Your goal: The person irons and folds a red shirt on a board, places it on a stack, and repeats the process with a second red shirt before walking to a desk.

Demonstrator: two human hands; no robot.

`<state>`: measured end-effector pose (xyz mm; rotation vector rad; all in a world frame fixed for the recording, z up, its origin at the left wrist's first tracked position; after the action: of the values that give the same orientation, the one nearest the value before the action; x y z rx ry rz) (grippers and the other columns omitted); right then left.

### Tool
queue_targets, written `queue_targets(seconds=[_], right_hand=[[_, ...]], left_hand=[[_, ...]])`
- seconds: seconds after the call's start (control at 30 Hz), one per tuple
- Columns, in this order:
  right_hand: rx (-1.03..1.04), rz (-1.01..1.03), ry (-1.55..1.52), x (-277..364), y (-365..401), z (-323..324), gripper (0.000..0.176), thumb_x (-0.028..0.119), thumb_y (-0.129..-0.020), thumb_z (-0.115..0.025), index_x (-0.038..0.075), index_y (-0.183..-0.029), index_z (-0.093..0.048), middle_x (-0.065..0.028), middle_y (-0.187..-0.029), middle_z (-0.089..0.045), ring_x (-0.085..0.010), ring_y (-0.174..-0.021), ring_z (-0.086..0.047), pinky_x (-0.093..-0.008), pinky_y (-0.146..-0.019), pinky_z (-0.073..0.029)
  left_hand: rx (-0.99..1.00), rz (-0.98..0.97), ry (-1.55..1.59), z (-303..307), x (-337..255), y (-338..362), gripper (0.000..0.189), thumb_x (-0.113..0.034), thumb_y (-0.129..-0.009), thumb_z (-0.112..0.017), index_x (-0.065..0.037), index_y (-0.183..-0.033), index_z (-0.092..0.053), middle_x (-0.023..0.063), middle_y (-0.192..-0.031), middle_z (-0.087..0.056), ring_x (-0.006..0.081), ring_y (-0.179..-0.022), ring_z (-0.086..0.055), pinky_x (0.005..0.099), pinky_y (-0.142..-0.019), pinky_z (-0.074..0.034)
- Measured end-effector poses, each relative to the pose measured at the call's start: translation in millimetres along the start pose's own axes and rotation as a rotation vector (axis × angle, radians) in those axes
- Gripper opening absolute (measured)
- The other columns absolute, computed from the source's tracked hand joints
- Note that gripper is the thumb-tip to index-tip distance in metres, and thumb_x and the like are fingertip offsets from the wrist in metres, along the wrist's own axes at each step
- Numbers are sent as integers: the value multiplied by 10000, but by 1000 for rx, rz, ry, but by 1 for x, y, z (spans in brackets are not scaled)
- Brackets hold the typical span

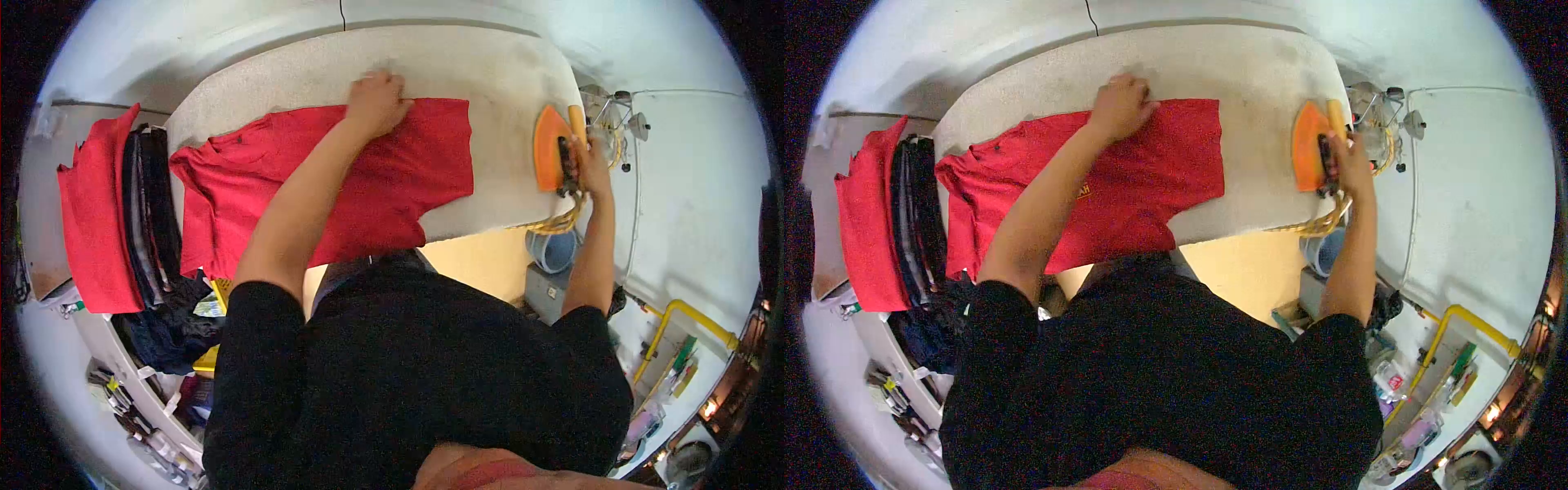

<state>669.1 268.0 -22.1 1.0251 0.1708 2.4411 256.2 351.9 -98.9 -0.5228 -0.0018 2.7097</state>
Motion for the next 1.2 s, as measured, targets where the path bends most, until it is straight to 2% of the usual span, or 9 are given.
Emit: queue_targets(seconds=[0.1,0.17,0.2,0.23,0.4,0.57,0.73,0.9,1.2], right_hand=[[110,41,6,38,55,-29,644,432,-901,-613,42,-1364,-394,-71,-692,-579,-121,-488,-537,-272,-443,-437],[154,88,146,54,84,-56,641,440,-882,-622,43,-1350,-438,-175,-903,-674,-230,-696,-659,-347,-617,-524],[167,310,209,67,99,-70,634,462,-861,-629,33,-1309,-492,-216,-1000,-670,-301,-830,-678,-378,-737,-524],[248,198,219,74,113,-84,630,486,-839,-639,51,-1280,-527,-211,-1001,-674,-328,-874,-678,-392,-778,-516],[429,381,345,100,134,-131,601,531,-846,-597,78,-1238,-557,-206,-928,-675,-383,-858,-654,-449,-745,-505],[226,263,441,121,79,-119,574,547,-856,-571,55,-1150,-609,-213,-914,-673,-373,-841,-660,-448,-736,-504],[340,324,427,109,78,-119,581,551,-855,-571,56,-1157,-603,-214,-903,-673,-377,-836,-660,-449,-738,-504],[375,450,507,136,94,-157,571,570,-858,-552,95,-1171,-611,-219,-974,-661,-402,-910,-630,-467,-784,-502],[390,543,400,212,26,-212,596,535,-853,-563,47,-1194,-587,-218,-987,-664,-379,-918,-641,-452,-793,-488]], left_hand=[[-31,-67,-7,-18,-32,-28,293,-330,-842,-630,-75,-986,-627,143,-1077,-585,333,-1078,-545,499,-914,-431],[178,-248,-75,-30,-49,-44,268,-314,-830,-629,-101,-993,-631,135,-1101,-579,330,-1121,-527,519,-934,-409],[183,-251,-69,-33,-51,-50,268,-314,-830,-629,-101,-993,-631,135,-1101,-579,330,-1121,-527,519,-934,-409],[237,-202,-34,-35,-51,-57,241,-283,-828,-623,-105,-991,-629,131,-1102,-587,331,-1116,-533,520,-937,-403],[349,-117,139,-22,-40,-71,213,-245,-825,-612,-91,-973,-612,137,-1075,-616,326,-1057,-572,505,-905,-423],[204,-83,307,-12,17,-53,290,-314,-827,-639,-79,-990,-590,145,-1031,-629,326,-990,-598,465,-844,-467],[268,-26,-70,29,79,18,286,-327,-849,-625,-82,-996,-603,147,-1049,-622,318,-1007,-592,460,-848,-476],[284,103,432,36,107,26,286,-282,-859,-621,-27,-986,-595,191,-931,-642,366,-910,-614,448,-789,-481],[236,161,208,38,118,24,256,-244,-861,-609,-11,-966,-599,223,-940,-649,384,-906,-621,441,-787,-480]])
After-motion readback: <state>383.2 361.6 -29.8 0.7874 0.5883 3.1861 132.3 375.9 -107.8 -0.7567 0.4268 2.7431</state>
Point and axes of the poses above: each hand's wrist, its own y-axis away from the middle knuckle, its own z-axis out of the back of the hand, x = y × z, the point moved 3 cm from there along -y, towards the middle knuckle
